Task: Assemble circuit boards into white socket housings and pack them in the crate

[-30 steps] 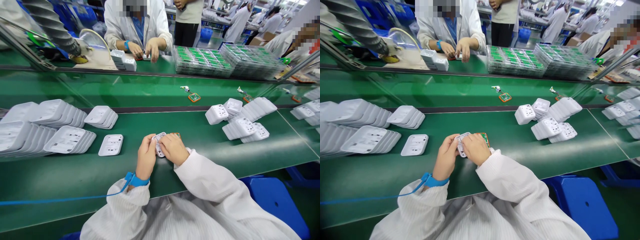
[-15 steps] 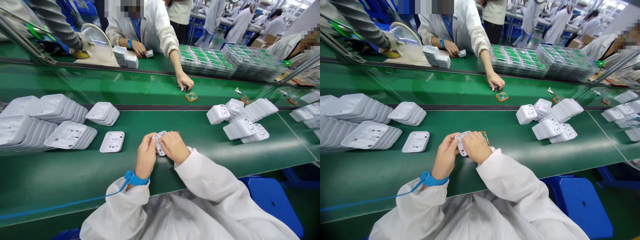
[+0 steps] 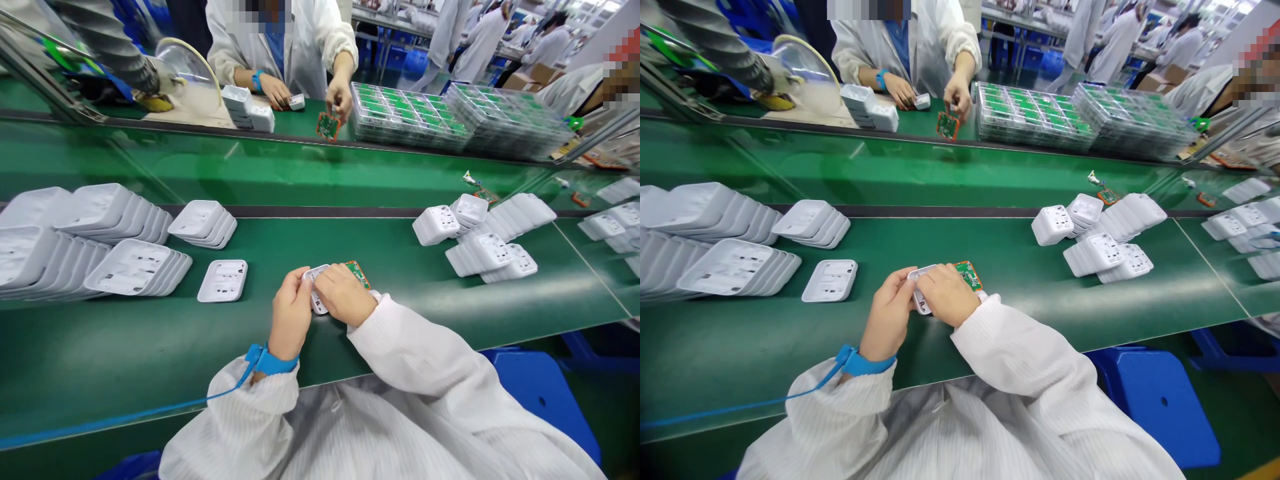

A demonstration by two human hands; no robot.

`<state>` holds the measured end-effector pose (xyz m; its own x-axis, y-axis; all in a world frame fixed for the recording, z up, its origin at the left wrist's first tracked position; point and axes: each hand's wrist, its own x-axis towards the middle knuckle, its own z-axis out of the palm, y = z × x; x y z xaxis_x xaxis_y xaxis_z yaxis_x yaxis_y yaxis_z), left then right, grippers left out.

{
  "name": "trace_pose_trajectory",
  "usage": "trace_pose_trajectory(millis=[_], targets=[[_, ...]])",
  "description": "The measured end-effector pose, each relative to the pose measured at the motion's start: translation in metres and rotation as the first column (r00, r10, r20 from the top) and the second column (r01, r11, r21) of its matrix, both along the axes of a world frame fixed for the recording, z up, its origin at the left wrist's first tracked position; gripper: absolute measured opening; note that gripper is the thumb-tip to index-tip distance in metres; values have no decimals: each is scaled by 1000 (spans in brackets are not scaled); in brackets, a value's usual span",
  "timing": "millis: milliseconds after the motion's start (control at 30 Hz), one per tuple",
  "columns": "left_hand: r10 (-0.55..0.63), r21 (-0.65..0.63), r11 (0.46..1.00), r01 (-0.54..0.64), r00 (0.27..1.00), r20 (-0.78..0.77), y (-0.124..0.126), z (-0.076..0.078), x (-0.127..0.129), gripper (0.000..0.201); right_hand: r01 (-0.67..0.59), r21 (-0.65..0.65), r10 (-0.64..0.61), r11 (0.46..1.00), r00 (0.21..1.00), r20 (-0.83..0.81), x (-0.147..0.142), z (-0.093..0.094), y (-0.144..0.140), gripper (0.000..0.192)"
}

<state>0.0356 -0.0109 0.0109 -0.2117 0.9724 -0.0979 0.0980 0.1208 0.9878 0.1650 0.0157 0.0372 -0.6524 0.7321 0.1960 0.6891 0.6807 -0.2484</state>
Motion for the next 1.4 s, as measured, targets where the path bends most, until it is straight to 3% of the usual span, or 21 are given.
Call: trace_pose_trajectory(millis=[100, 233, 333, 533, 600, 667, 733, 800, 867, 1100, 1267, 1333, 1400], targets=[[-11, -26, 1000, 11, 1000, -8, 0, -3, -2, 34, -44, -38, 43, 998, 999, -26, 3, -4, -1, 18], [-26, -22, 999, 26, 1000, -17, 3, 0, -9, 37, 51, -26, -54, 998, 991, -124, 19, -7, -7, 22], [-54, -7, 999, 54, 998, -23, 4, 8, -12, 40, 92, 23, -88, 996, 989, -117, 30, -11, -12, 22], [-221, -31, 975, 219, 965, -143, 1, 27, -15, 40, 33, 6, -33, 999, 998, -58, 29, -8, -7, 14], [-257, -33, 966, 255, 950, -179, 1, 31, -16, 39, 132, -36, -133, 991, 991, -31, 27, -2, -3, 19], [-287, -37, 958, 285, 939, -188, 1, 34, -18, 40, 234, -97, -240, 967, 969, -53, 27, 4, 2, 37], [-319, -25, 947, 320, 931, -180, 2, 35, -20, 40, 170, -186, -194, 968, 974, -116, 28, 7, 7, 51], [-337, 2, 939, 343, 925, -174, 4, 35, -21, 39, 21, -273, -67, 962, 984, -162, 29, 8, 13, 48], [-332, 25, 939, 343, 924, -189, 7, 34, -20, 37, -19, -337, -34, 941, 988, -151, 29, 6, 17, 40], [-295, 9, 954, 300, 942, -162, 29, 21, -21, 34, 115, -404, -175, 907, 978, -113, 18, -7, 29, 29], [-292, -6, 956, 294, 946, -141, 47, 17, -30, 33, 88, -524, -203, 847, 965, -166, 7, 0, 50, 33], [-212, 0, 976, 217, 955, -208, 50, 16, -33, 36, 70, -580, -210, 812, 962, -177, 2, 4, 69, 36], [-78, 92, 990, 111, 949, -305, 50, 15, -34, 41, 89, -630, -265, 771, 945, -191, -2, 6, 101, 34]])
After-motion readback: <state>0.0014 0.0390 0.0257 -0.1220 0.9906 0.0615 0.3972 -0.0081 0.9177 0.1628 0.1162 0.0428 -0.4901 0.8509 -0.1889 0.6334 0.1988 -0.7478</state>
